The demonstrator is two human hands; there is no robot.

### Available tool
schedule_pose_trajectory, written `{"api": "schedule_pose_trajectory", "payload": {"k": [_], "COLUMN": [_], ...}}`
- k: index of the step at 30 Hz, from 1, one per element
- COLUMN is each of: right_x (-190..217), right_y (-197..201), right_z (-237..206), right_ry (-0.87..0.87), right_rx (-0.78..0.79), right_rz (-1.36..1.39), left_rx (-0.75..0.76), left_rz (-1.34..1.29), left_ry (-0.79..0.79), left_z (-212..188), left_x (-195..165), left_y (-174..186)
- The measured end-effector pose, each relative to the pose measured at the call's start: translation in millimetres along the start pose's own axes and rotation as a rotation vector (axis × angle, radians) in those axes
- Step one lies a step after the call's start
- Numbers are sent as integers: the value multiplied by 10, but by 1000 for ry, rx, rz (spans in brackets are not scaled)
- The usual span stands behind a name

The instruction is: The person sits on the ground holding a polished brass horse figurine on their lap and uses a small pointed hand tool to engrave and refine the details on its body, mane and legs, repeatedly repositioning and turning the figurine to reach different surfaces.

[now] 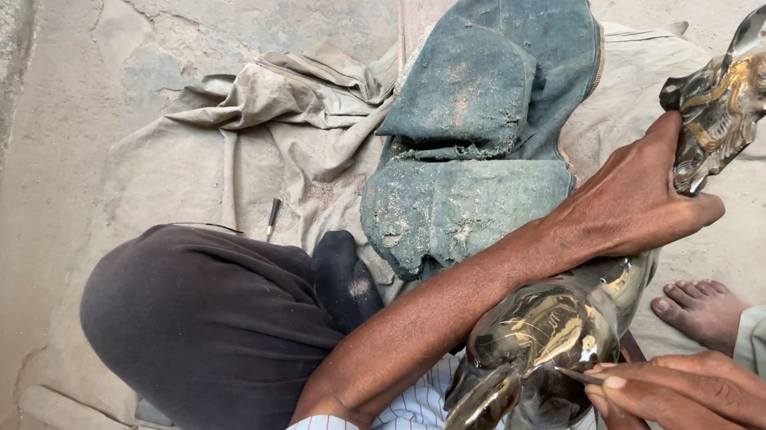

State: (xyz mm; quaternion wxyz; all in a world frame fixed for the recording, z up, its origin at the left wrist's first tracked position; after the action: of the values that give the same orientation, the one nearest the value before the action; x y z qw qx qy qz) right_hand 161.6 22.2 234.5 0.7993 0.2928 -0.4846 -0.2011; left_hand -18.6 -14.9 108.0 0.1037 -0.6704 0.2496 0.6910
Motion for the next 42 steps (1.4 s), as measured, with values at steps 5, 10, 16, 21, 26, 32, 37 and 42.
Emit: {"api": "schedule_pose_trajectory", "payload": {"k": [5, 10, 16, 21, 26, 32, 37, 42], "right_x": [-41, -85, -123, -175, 45, 265, 416, 493], "right_y": [5, 38, -122, -257, -529, -973, -1379, -1579], "right_z": [16, 16, -101, 27, 306, 805, 1092, 1238], "right_ry": [21, 51, 167, 198, 155, 18, 90, 127], "right_rx": [17, 91, 12, -75, -158, -109, 8, 154], "right_rz": [22, 92, 138, 259, 315, 281, 80, -89], "left_rx": [29, -10, -97, -118, 45, 220, 216, 202], "left_rz": [-22, -83, -108, -210, -469, -695, -746, -744], "left_ry": [22, 23, -43, -86, -199, -322, -280, -290], "left_z": [4, 19, 96, 112, -17, -18, 40, 191], "left_x": [-4, 39, 94, 109, 157, 460, 909, 1159], "left_y": [9, 76, 333, 706, 975, 1370, 1447, 1333]}}
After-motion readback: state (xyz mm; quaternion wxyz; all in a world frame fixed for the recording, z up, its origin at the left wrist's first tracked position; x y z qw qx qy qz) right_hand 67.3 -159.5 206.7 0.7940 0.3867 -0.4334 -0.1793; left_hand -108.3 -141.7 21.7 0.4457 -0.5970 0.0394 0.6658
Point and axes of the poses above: each hand's wrist, its own z-axis towards the middle knuckle, its own y-axis out of the back of the hand, x = y × z, the point moved 3 cm from there along z, towards the middle knuckle, and after that the axes turned 2 degrees about y, right-handed, at the moved point
